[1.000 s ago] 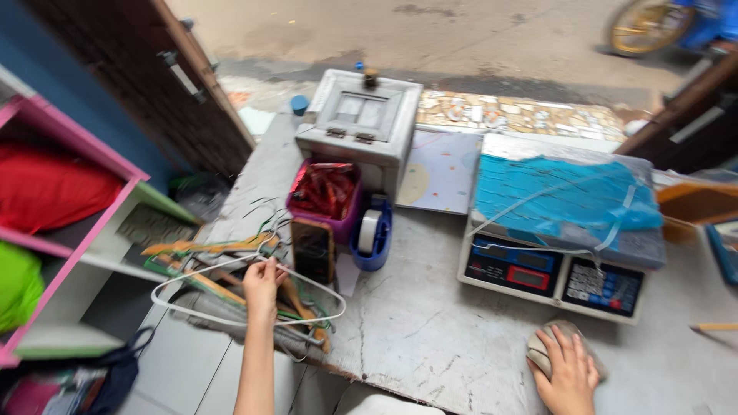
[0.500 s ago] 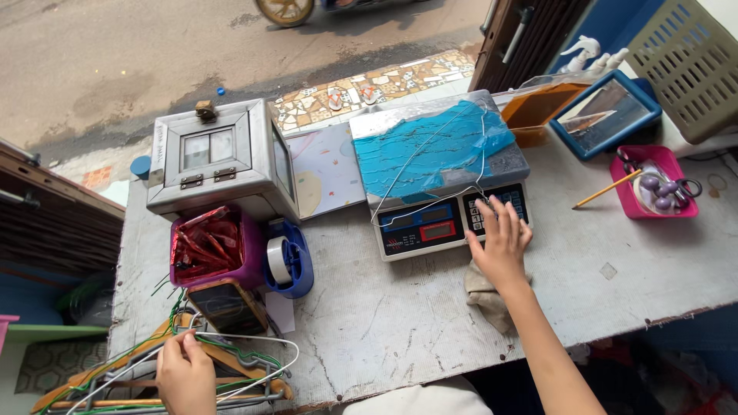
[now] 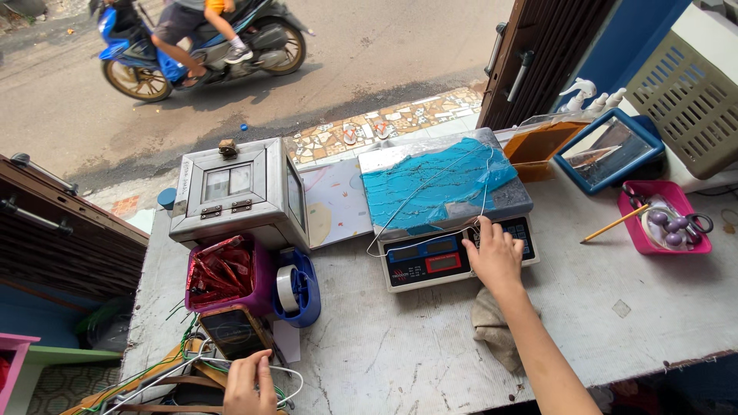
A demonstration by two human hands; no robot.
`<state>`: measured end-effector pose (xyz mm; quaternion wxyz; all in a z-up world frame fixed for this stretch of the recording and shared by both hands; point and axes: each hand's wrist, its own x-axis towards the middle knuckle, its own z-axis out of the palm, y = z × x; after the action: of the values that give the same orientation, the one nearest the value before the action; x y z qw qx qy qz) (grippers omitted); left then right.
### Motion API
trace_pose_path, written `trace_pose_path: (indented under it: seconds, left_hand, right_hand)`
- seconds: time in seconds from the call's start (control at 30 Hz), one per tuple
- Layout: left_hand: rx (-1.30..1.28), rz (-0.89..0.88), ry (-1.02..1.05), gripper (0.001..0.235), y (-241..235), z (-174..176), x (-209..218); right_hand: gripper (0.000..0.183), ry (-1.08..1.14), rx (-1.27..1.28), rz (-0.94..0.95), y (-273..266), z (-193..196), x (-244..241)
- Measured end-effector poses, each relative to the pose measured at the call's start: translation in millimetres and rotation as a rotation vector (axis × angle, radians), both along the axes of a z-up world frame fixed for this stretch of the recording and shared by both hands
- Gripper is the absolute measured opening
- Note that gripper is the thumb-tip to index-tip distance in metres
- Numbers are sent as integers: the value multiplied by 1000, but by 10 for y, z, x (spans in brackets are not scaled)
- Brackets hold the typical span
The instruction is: The person wipes several metal clothes hangers with a cloth on a cluttered counter. They handle each hanger one at a time, wiping the surface and then placing it aside. The person also wipes the counter surface between hangers.
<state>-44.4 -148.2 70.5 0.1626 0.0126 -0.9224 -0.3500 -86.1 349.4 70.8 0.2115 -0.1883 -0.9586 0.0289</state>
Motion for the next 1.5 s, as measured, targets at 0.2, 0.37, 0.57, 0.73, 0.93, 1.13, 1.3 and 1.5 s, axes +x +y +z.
trace_pose_path:
  seconds: [0.2, 0.37, 0.57, 0.73, 0.93, 1.13, 1.3, 1.5]
  left_hand:
    - [39, -163, -120, 26, 550, 268, -40]
    - [33, -470, 260, 70, 1113, 553, 77]
    - [-68, -345, 456, 65, 1380, 1032, 188]
    - [-102, -325, 310, 16, 1167, 1198, 176]
    - [3, -360, 80, 17, 927, 1211, 309]
    - [14, -440, -374, 26, 685, 1055, 416]
    - [-190, -417, -567, 32, 592, 554, 390]
    - [-208, -336, -417, 32, 741, 52, 337]
  right_hand:
    - [34, 101, -463, 71, -373, 580, 200]
    - [27, 45, -406, 121, -800, 1554, 581]
    - [33, -139, -363, 317, -1182, 2403, 1019]
    - [35, -174, -216, 606, -1146, 2653, 1371]
    - [23, -143, -264, 748, -1093, 2661, 1487]
    - [25, -121, -360, 706, -1272, 2454, 1383]
    - [24, -273, -538, 624, -1312, 1769, 901]
    - [22, -302, -694, 598, -1276, 966, 450]
